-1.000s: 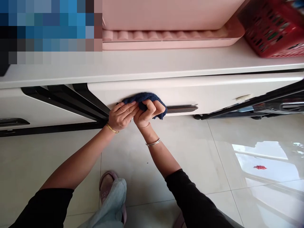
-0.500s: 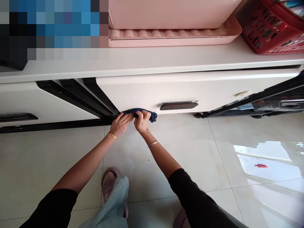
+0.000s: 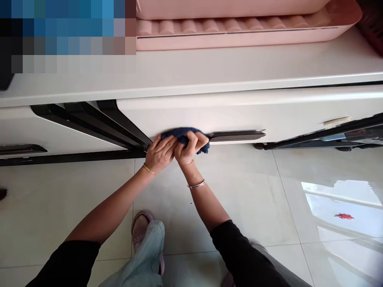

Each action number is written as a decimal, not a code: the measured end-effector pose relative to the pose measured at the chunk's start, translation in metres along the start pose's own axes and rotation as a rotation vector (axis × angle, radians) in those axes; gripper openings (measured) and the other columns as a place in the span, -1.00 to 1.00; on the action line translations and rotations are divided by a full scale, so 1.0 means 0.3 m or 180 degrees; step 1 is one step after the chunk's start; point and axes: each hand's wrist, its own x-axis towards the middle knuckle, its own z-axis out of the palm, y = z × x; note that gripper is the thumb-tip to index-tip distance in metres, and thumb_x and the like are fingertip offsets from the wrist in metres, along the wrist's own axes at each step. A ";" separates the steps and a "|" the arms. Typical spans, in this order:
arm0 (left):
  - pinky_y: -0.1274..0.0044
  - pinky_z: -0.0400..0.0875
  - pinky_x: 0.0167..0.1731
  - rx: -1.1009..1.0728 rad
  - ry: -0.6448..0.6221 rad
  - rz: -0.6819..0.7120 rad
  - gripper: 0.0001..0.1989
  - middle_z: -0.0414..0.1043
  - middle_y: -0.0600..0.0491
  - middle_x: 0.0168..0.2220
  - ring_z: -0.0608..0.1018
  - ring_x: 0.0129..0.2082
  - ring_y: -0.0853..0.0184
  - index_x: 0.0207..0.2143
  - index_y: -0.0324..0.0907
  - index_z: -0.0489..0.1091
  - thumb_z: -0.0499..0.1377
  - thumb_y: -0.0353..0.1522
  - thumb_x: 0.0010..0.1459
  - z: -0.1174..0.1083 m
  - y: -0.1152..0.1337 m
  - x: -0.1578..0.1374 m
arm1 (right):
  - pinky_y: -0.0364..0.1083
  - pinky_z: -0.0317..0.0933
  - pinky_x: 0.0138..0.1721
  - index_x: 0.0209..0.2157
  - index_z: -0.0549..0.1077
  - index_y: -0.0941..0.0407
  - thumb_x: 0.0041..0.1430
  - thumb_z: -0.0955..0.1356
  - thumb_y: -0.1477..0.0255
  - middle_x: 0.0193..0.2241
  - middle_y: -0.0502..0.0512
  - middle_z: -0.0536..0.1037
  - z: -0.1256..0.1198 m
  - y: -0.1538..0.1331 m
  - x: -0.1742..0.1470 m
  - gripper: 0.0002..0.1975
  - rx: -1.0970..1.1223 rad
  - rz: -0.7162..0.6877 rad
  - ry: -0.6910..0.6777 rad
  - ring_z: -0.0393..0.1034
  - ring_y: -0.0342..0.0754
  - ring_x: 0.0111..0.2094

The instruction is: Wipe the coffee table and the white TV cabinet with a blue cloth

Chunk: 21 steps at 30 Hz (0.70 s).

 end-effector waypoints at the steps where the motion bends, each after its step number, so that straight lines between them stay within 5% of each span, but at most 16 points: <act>1: 0.28 0.16 0.40 0.0146 -0.0064 0.0087 -0.64 0.61 -0.07 0.07 0.56 0.18 0.19 0.15 -0.12 0.50 0.07 -0.35 0.39 0.012 -0.010 -0.031 | 0.11 0.34 -0.08 -0.21 0.46 0.07 0.27 0.21 0.45 -0.22 0.15 0.19 0.007 0.034 -0.041 -0.80 -0.0011 -0.0005 -0.0114 0.23 0.04 -0.18; 6: 0.31 0.08 0.43 0.0518 -0.0134 0.0405 -0.60 0.59 -0.03 0.11 0.58 0.16 0.28 0.21 -0.10 0.44 0.08 -0.44 0.38 0.032 -0.033 -0.122 | 0.11 0.30 -0.04 -0.08 0.41 0.09 0.31 0.21 0.43 -0.14 0.18 0.24 -0.022 0.075 -0.157 -0.78 0.0375 0.0054 -0.0427 0.22 0.03 -0.13; 11: 0.31 -0.08 0.47 0.0437 0.0606 0.0432 -0.67 0.64 0.03 0.00 0.61 0.11 0.31 0.14 -0.06 0.46 0.16 -0.41 0.36 0.012 -0.016 -0.046 | 0.13 0.28 0.01 -0.13 0.31 0.06 0.32 0.31 0.15 -0.15 0.13 0.23 -0.070 -0.066 -0.089 -0.73 0.0841 0.0657 -0.0356 0.22 0.04 -0.06; 18: 0.36 0.26 0.32 0.0093 0.1134 0.0576 -0.77 0.61 0.09 -0.11 0.63 0.01 0.33 0.00 0.02 0.51 0.16 -0.39 0.36 -0.023 -0.012 0.062 | 0.03 0.20 -0.07 -0.15 0.28 -0.01 0.38 0.34 0.19 -0.21 0.04 0.23 -0.060 -0.170 -0.003 -0.80 0.1421 0.1427 0.0375 0.20 -0.05 -0.17; 21: 0.29 0.40 0.17 0.0082 0.1465 -0.0010 -0.84 0.55 -0.03 -0.09 0.60 0.03 0.20 -0.08 -0.04 0.52 0.23 -0.27 0.32 -0.050 -0.007 0.042 | 0.04 0.19 -0.02 -0.10 0.29 -0.02 0.38 0.34 0.19 -0.19 0.05 0.25 -0.056 -0.180 0.001 -0.80 0.1477 0.1474 0.0485 0.19 -0.05 -0.16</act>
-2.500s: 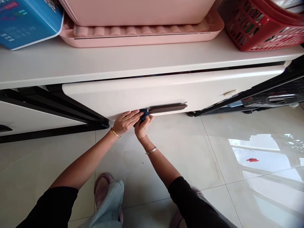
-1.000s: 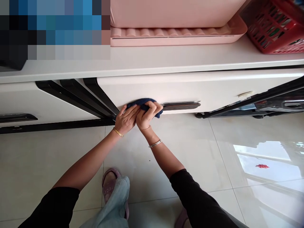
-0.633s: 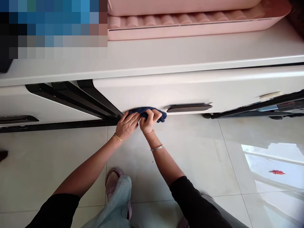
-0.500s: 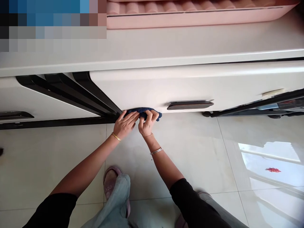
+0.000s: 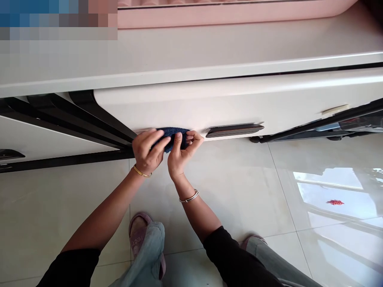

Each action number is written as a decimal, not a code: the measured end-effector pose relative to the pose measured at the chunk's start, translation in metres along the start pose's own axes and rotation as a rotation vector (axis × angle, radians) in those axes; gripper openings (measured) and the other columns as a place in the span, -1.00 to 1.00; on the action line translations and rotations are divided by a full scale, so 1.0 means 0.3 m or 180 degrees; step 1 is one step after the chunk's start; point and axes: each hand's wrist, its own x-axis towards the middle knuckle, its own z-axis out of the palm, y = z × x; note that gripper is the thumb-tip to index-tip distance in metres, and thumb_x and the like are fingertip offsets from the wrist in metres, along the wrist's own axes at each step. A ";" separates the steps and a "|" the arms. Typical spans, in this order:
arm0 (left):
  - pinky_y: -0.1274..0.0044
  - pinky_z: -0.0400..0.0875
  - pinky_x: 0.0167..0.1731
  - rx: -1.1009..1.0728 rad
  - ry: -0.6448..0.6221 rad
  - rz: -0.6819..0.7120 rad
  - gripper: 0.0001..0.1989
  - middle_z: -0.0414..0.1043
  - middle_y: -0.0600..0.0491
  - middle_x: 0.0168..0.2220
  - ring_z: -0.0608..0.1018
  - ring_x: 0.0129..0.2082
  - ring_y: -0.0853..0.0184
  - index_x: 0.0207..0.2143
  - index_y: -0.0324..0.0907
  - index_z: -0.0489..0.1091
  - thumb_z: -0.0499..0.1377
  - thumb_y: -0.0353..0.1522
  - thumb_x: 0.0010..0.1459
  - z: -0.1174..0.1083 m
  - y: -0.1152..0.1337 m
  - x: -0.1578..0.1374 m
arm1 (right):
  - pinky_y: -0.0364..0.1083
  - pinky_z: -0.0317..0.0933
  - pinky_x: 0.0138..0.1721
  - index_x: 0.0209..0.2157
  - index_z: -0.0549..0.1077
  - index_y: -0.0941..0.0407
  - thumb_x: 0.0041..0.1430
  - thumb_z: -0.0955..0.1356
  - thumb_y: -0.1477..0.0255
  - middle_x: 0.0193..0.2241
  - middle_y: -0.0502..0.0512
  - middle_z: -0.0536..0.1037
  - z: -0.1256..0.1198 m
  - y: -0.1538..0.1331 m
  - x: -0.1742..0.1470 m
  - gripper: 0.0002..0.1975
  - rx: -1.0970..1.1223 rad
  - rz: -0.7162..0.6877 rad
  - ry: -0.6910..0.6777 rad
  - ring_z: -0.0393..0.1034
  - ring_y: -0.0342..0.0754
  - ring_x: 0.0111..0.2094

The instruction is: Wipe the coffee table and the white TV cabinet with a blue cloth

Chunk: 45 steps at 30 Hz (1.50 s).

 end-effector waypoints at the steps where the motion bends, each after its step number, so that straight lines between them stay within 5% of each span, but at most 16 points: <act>1: 0.29 0.45 0.09 0.0006 0.0141 -0.0221 -0.80 0.53 -0.07 -0.08 0.59 0.02 0.17 -0.07 -0.07 0.51 0.25 -0.24 0.29 -0.015 0.002 -0.003 | 0.05 0.19 -0.01 -0.08 0.30 -0.03 0.38 0.34 0.19 -0.18 0.06 0.25 0.002 -0.003 -0.001 -0.79 0.0015 0.0009 0.0028 0.19 -0.05 -0.15; 4: 0.41 0.51 -0.16 -0.0050 0.0283 -0.0427 -0.71 0.52 -0.07 -0.13 0.60 -0.14 0.24 0.02 -0.11 0.46 0.29 -0.27 0.27 -0.065 0.011 -0.009 | 0.06 0.21 -0.02 -0.03 0.31 -0.04 0.39 0.32 0.19 -0.18 0.06 0.25 0.006 -0.009 -0.001 -0.78 0.0059 0.0040 0.0101 0.21 -0.04 -0.16; 11: 0.57 0.35 -0.49 -0.0124 -0.0363 -0.1021 -0.89 0.45 0.11 -0.40 0.38 -0.56 0.50 -0.14 -0.11 0.56 0.28 -0.35 0.29 -0.164 0.055 -0.005 | 0.00 0.22 -0.13 -0.16 0.25 -0.01 0.43 0.23 0.21 -0.22 0.03 0.21 -0.014 0.011 0.004 -0.84 -0.0028 0.0041 0.0054 0.18 -0.09 -0.25; 17: 0.60 0.37 -0.61 -0.0952 0.0049 -0.1629 -0.86 0.42 0.02 -0.11 0.43 -0.52 0.56 -0.11 -0.07 0.55 0.22 -0.28 0.34 -0.173 0.166 0.087 | -0.13 0.20 -0.30 -0.16 0.15 -0.03 0.44 0.19 0.20 -0.24 -0.01 0.12 -0.059 -0.021 -0.003 -0.85 0.0112 0.0287 0.0113 0.12 -0.16 -0.34; 22: 0.53 0.54 -0.38 -0.0715 0.0382 -0.0772 -0.85 0.44 0.01 -0.11 0.56 -0.20 0.38 -0.05 -0.08 0.47 0.19 -0.31 0.36 -0.077 0.225 0.168 | -0.16 0.22 -0.25 -0.17 0.15 -0.02 0.43 0.20 0.21 -0.24 -0.02 0.15 -0.066 -0.041 -0.006 -0.84 0.0244 0.0631 0.0089 0.16 -0.17 -0.29; 25: 0.53 0.48 -0.41 -0.0298 0.0522 -0.0478 -0.92 0.44 0.02 -0.21 0.53 -0.22 0.35 -0.16 -0.10 0.46 0.22 -0.31 0.33 -0.027 0.220 0.188 | -0.13 0.25 -0.19 -0.14 0.19 -0.01 0.41 0.23 0.18 -0.22 0.00 0.20 -0.068 -0.044 -0.005 -0.81 0.0390 0.0672 -0.0109 0.21 -0.15 -0.24; 33: 0.36 0.47 -0.22 0.0219 0.0823 -0.0909 -0.79 0.23 0.03 -0.32 0.43 -0.28 0.30 -0.37 -0.11 0.43 0.24 -0.21 0.29 0.018 0.237 0.213 | -0.06 0.31 -0.16 -0.10 0.22 -0.01 0.30 0.33 0.08 -0.19 0.05 0.23 -0.091 -0.054 0.010 -0.67 0.0542 0.0551 -0.0498 0.25 -0.09 -0.20; 45: 0.32 0.39 -0.16 -0.0177 0.0950 -0.1221 -0.82 0.19 0.05 -0.29 0.38 -0.21 0.26 -0.34 -0.10 0.42 0.29 -0.23 0.27 0.021 0.251 0.199 | -0.04 0.30 -0.13 -0.11 0.26 -0.01 0.28 0.36 0.09 -0.21 0.03 0.26 -0.110 -0.033 0.016 -0.66 0.0677 0.0678 -0.0658 0.25 -0.09 -0.19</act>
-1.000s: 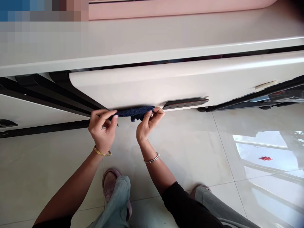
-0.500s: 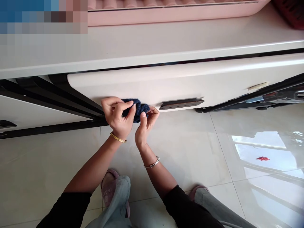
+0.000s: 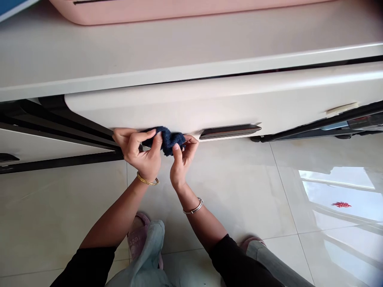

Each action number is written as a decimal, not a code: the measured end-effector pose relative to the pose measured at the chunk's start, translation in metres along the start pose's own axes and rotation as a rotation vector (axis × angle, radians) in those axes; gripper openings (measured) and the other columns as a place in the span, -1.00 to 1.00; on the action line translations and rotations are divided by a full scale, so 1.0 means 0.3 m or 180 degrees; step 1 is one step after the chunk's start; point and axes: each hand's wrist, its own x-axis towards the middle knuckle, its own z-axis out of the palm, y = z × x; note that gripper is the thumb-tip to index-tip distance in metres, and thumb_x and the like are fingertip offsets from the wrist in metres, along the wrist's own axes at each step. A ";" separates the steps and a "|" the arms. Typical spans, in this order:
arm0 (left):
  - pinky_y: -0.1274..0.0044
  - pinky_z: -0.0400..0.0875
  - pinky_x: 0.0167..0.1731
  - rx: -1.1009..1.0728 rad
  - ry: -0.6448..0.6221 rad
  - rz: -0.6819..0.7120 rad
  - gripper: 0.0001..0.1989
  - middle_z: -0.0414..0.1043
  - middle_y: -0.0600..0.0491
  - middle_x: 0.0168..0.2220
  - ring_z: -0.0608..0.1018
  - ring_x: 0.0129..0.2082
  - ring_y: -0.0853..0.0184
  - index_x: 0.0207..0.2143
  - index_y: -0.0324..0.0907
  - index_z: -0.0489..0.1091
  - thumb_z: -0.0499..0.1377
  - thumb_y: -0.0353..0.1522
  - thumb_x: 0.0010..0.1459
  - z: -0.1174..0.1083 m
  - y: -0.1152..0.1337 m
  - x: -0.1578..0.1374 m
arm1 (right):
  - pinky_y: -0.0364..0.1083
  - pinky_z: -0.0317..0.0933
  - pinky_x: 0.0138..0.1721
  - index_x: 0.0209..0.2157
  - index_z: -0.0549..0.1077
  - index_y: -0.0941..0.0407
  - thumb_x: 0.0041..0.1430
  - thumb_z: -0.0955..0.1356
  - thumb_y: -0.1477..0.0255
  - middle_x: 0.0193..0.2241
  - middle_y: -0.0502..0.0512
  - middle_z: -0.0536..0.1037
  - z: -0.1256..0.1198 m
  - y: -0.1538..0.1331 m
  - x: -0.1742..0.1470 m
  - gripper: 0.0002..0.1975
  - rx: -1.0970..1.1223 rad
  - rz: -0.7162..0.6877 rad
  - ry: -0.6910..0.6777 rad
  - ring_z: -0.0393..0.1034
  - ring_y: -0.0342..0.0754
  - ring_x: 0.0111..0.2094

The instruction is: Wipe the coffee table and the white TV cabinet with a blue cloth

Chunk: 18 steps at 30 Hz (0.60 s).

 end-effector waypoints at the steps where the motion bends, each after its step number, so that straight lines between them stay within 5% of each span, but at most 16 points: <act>1: 0.32 0.39 -0.16 0.0024 0.0010 -0.0034 -0.83 0.19 0.05 -0.29 0.38 -0.21 0.26 -0.34 -0.10 0.42 0.29 -0.24 0.27 -0.001 -0.002 -0.004 | -0.03 0.30 -0.11 -0.11 0.26 -0.01 0.27 0.37 0.09 -0.20 0.03 0.27 -0.002 0.003 0.000 -0.66 -0.0028 0.0027 -0.0017 0.26 -0.08 -0.17; 18: 0.17 0.39 -0.01 0.0371 -0.0219 -0.0040 -0.83 0.20 -0.01 -0.25 0.39 -0.07 0.14 -0.32 -0.07 0.43 0.26 -0.21 0.28 0.011 0.001 -0.002 | -0.04 0.29 -0.16 -0.13 0.28 -0.01 0.27 0.37 0.12 -0.22 0.02 0.28 -0.017 0.004 0.000 -0.70 0.0283 0.0157 -0.0189 0.26 -0.08 -0.20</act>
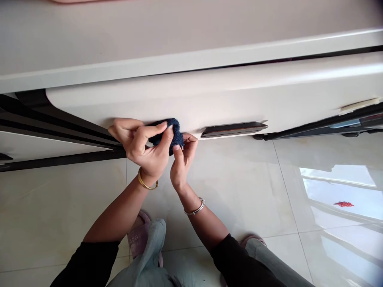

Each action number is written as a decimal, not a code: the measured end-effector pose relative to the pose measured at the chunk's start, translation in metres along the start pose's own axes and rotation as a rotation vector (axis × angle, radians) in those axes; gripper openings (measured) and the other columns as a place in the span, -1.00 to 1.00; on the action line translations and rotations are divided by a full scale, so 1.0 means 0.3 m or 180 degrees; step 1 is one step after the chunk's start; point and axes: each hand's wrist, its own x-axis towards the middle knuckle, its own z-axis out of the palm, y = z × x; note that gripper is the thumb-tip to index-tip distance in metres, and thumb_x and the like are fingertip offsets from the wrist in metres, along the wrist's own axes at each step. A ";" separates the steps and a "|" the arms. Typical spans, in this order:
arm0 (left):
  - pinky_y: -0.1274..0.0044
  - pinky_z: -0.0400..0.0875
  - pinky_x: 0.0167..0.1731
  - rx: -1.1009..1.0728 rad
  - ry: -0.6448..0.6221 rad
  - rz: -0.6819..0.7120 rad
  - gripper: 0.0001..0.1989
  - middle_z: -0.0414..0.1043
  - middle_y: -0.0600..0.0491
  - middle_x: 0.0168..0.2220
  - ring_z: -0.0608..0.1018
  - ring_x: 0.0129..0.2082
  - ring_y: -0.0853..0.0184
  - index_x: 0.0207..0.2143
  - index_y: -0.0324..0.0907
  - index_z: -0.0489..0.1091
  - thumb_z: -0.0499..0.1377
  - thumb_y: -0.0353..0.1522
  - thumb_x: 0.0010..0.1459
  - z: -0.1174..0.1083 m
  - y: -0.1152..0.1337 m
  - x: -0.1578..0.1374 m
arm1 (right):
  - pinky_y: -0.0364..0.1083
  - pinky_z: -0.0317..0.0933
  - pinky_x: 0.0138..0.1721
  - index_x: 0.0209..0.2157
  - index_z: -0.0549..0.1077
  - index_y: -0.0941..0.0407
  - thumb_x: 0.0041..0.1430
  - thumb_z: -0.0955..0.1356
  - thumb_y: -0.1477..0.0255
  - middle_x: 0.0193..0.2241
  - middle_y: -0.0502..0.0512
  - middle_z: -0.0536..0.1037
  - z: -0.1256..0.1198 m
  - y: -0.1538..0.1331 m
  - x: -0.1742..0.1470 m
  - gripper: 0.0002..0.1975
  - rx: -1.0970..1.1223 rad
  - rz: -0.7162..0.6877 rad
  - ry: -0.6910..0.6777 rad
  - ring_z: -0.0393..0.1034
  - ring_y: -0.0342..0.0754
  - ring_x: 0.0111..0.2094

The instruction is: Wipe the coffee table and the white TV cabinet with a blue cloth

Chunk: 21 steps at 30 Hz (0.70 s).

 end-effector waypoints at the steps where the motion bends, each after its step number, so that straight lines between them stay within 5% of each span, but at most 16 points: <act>1: 0.18 0.40 -0.03 0.0013 0.0062 0.0064 -0.83 0.19 0.00 -0.27 0.40 -0.10 0.16 -0.34 -0.07 0.43 0.27 -0.21 0.27 -0.002 -0.001 0.002 | -0.05 0.29 -0.15 -0.13 0.28 0.00 0.27 0.37 0.12 -0.21 0.02 0.28 -0.001 -0.001 0.000 -0.69 0.0005 0.0027 -0.0014 0.26 -0.08 -0.20; 21: 0.23 0.40 -0.09 0.0148 0.0350 0.0282 -0.83 0.22 0.03 -0.31 0.41 -0.16 0.19 -0.39 -0.08 0.42 0.32 -0.27 0.22 -0.008 -0.002 0.024 | -0.06 0.27 -0.13 -0.10 0.30 0.03 0.21 0.43 0.13 -0.18 0.02 0.32 -0.011 -0.012 -0.024 -0.62 0.0030 0.0376 -0.0239 0.25 -0.10 -0.19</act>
